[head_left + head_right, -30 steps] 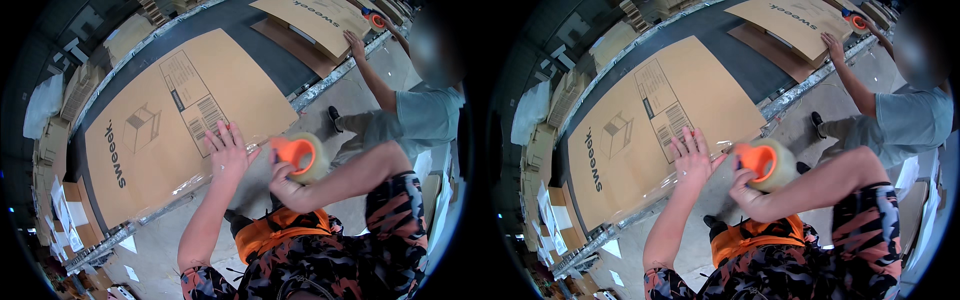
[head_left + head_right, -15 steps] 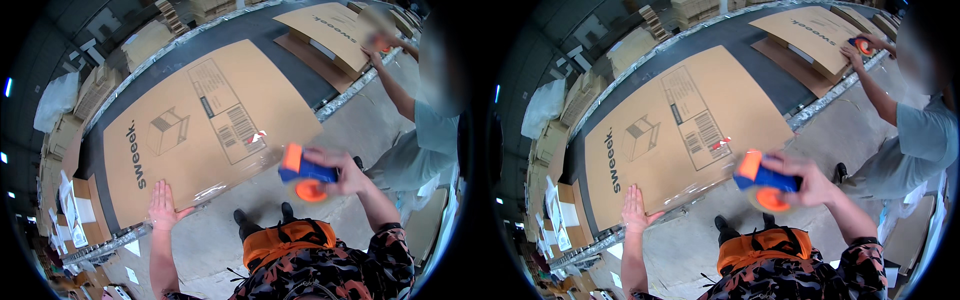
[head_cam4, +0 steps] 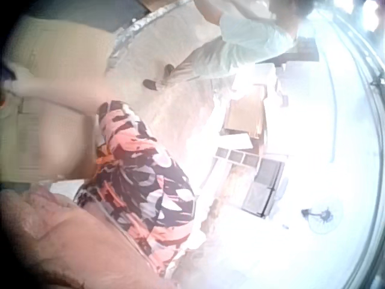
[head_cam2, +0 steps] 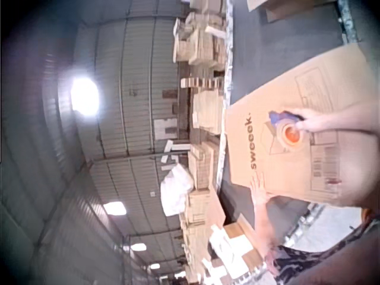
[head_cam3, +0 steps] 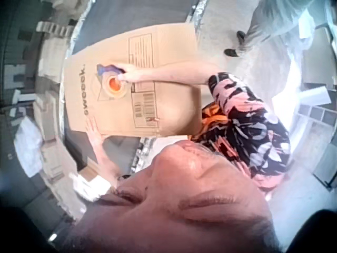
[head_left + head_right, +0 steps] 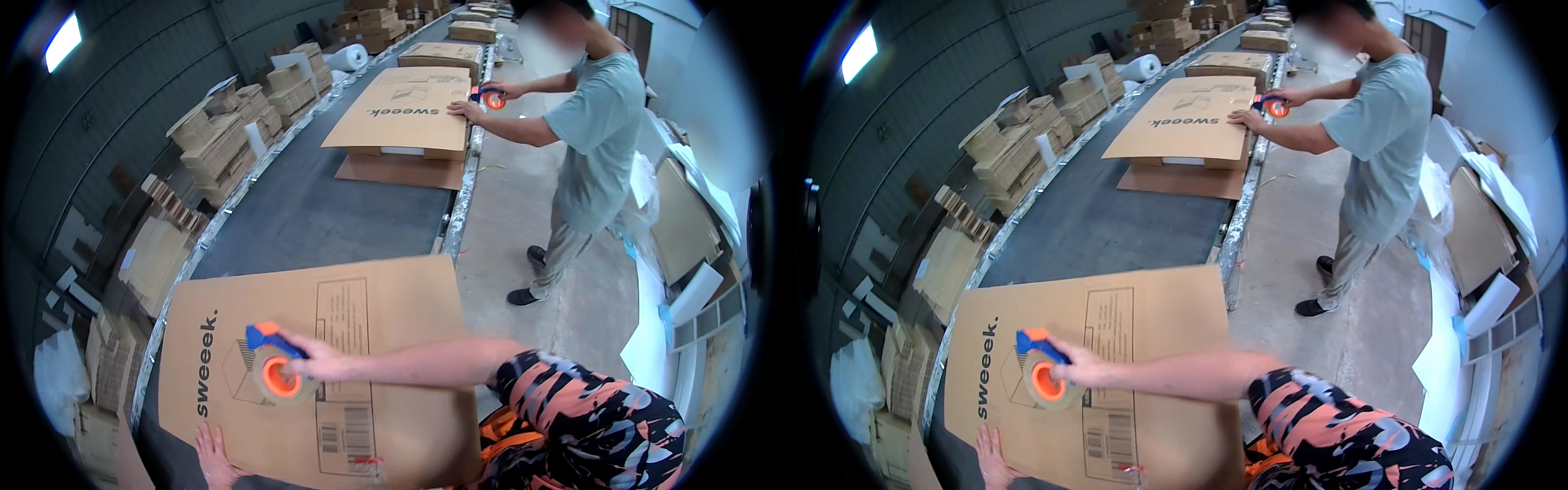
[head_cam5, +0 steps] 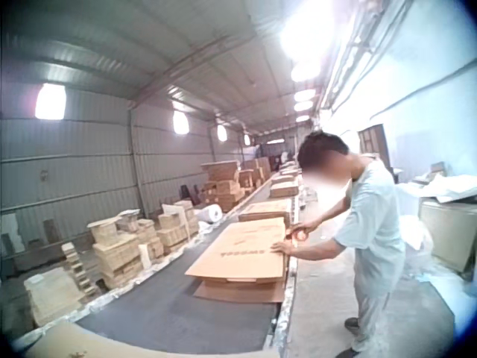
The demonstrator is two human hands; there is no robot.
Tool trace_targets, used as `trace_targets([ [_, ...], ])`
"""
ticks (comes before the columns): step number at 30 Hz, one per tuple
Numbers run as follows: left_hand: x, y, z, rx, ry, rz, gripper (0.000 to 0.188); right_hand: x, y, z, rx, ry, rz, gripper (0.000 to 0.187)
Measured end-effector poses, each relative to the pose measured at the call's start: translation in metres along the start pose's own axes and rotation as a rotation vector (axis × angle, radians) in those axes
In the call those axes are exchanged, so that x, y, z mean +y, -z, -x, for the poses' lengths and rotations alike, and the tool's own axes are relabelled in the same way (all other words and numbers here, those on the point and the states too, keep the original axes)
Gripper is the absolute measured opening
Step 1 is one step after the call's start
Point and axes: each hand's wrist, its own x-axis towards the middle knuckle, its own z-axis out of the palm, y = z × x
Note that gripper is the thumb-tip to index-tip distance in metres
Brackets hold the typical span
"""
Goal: The person places components into boxes with protective foam, closes the cardboard flaps, and applies packing tape using a handheld dispenser on an industrial conveyor belt.
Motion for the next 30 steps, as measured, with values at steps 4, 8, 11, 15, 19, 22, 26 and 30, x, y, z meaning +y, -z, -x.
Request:
trace_targets([
  [4,-0.033,-0.028,-0.032,-0.147,0.13,-0.086,0.122,0.011,-0.034,-0.004,0.016,-0.105,0.421,0.087],
  [8,0.007,0.027,-0.041,-0.383,0.276,0.046,0.087,-0.018,-0.007,0.015,0.088,-0.16,0.558,0.086],
  [11,0.027,0.008,-0.014,-0.363,0.108,0.166,0.08,-0.005,0.072,0.014,0.431,-0.047,1.266,0.075],
  [15,0.227,0.05,0.002,-0.084,0.471,0.301,0.069,-0.041,0.142,0.026,0.426,-0.229,1.388,0.072],
  [19,0.335,0.082,-0.021,-0.055,0.925,0.259,0.07,-0.03,0.162,0.024,0.238,-0.242,1.293,0.074],
  [22,0.322,0.06,-0.016,0.023,1.03,0.182,0.073,-0.031,0.168,0.023,0.232,-0.213,1.239,0.071],
  [26,0.308,0.046,-0.005,0.191,1.287,0.338,0.081,-0.03,0.167,0.027,0.262,-0.167,1.208,0.07],
  [30,0.312,0.073,-0.019,0.109,1.407,0.622,0.082,-0.029,0.171,0.042,0.283,-0.202,1.178,0.067],
])
